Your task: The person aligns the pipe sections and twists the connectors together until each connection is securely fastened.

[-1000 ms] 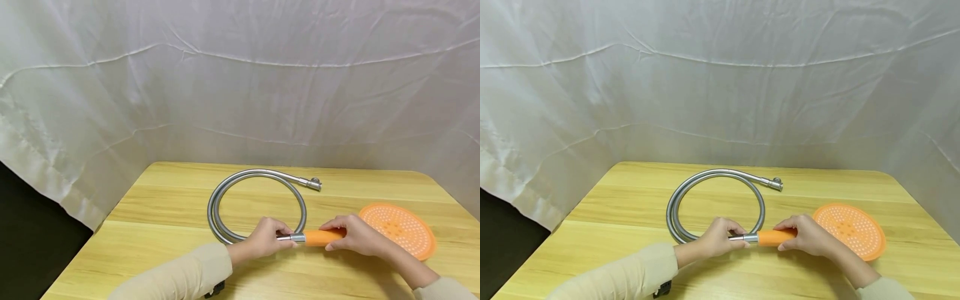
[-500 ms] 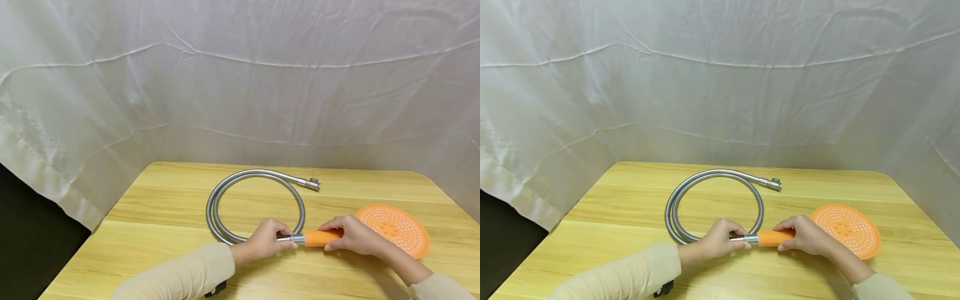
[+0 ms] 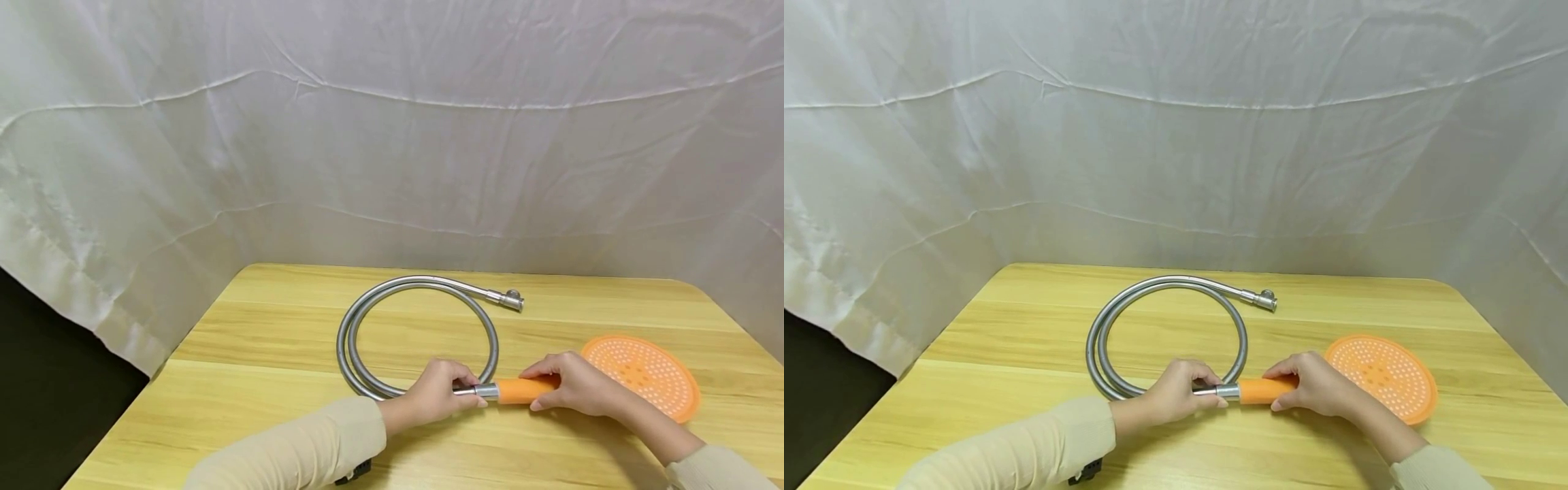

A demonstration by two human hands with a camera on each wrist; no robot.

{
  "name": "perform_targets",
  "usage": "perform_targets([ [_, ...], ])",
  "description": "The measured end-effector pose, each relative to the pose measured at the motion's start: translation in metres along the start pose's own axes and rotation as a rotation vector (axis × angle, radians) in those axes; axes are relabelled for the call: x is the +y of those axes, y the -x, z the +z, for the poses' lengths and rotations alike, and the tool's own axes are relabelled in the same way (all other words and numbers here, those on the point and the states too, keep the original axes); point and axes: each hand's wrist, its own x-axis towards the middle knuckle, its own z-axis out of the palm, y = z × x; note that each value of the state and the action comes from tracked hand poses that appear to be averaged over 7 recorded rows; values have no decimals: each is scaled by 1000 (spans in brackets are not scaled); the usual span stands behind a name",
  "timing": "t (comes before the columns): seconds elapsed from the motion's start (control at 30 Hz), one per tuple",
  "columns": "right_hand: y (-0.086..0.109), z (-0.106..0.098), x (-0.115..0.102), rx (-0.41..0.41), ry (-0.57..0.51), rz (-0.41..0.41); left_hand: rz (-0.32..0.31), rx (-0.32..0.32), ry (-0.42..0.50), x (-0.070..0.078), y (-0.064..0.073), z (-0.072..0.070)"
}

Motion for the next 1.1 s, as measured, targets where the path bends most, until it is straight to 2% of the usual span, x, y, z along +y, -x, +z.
perform_targets([
  [0.23, -1, -2, 2, -18, -3, 2, 16, 13, -36, 2, -2, -2],
  [0.67, -1, -4, -2, -18, 13, -27, 37, 2, -15, 4, -1, -3],
  [0.9, 0, -3, -5, -15, 43, -17, 8, -27, -38, 6, 0, -6],
  [1.1, 3, 1, -10, 5, 92, -18, 16, -67, -97, 7, 1, -11],
])
